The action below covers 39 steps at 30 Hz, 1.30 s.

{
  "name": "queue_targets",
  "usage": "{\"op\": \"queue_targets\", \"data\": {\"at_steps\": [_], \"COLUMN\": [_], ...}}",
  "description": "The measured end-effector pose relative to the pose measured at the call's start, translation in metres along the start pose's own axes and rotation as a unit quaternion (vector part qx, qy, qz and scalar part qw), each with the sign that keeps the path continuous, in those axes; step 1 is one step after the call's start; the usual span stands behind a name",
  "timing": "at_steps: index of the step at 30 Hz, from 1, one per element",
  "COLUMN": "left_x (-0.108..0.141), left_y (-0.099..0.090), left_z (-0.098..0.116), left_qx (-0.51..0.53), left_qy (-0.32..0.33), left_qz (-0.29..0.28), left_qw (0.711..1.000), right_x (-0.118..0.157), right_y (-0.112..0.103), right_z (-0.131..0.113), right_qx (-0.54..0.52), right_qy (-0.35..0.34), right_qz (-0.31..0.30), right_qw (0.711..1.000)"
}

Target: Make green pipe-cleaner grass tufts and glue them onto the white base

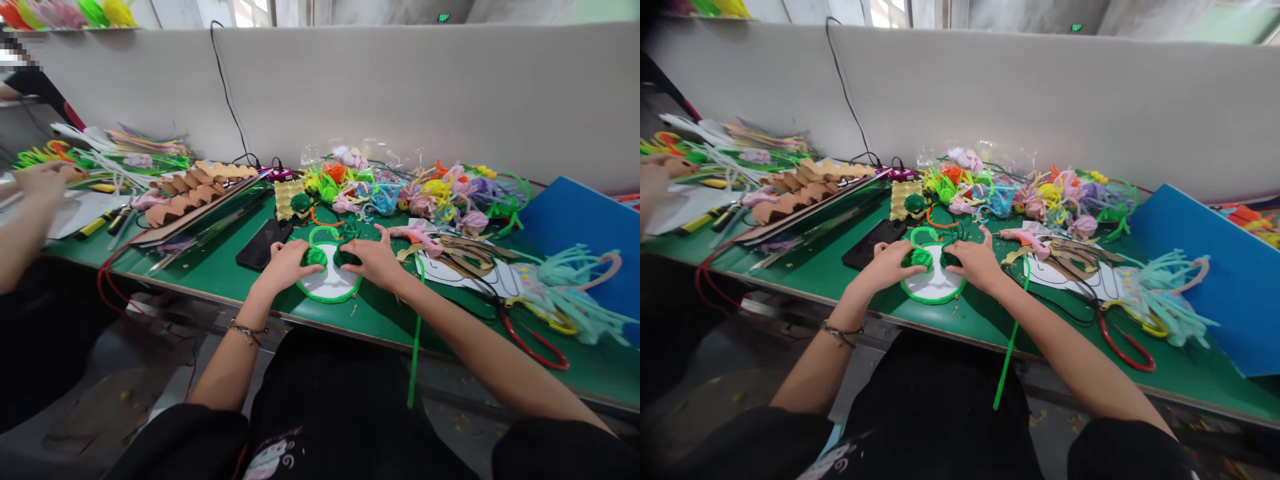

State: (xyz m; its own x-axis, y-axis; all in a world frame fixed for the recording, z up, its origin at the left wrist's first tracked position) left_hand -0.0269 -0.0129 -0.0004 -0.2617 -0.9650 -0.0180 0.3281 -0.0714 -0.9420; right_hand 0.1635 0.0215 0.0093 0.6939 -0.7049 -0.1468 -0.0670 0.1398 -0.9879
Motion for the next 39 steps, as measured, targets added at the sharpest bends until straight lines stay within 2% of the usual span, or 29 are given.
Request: {"op": "queue_targets", "data": {"at_steps": [14,20,27,32,35,39], "left_x": [-0.001,-0.001,-0.001,0.000,0.001,0.009], "left_y": [0.003,0.002,-0.007,-0.014,-0.016,-0.018], "left_z": [-0.001,-0.005,-0.004,-0.007,-0.013,-0.024], "left_qx": [0.040,0.055,0.022,0.021,0.019,0.028], "left_qy": [-0.026,-0.023,0.019,0.031,0.030,0.016], "left_qz": [-0.007,-0.012,-0.029,-0.031,-0.017,0.017], "left_qw": [0.999,0.998,0.999,0.999,0.999,0.999], "right_x": [0.002,0.006,0.020,0.028,0.030,0.039], "right_y": [-0.002,-0.003,-0.020,-0.040,-0.053,-0.059], "right_z": [-0.016,-0.017,-0.006,0.018,0.040,0.071], "right_qx": [0.065,0.040,0.039,-0.034,-0.072,-0.041], "right_qy": [-0.004,0.015,0.031,0.053,0.110,0.263], "right_qz": [-0.002,0.011,-0.006,0.008,0.025,-0.030], "right_qw": [0.998,0.999,0.999,0.998,0.991,0.964]}}
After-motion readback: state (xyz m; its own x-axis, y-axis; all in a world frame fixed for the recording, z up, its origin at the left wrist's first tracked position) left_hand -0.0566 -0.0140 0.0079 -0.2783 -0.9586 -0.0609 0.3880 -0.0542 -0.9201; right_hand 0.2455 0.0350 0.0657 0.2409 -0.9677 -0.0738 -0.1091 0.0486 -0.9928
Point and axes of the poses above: each hand's wrist, its own x-axis away from the middle knuckle, its own y-axis out of the palm, z = x × y, the point moved 1 cm from there along -x, towards the middle knuckle, and after that the axes turned 8 degrees about -z, right-handed, at the moved point
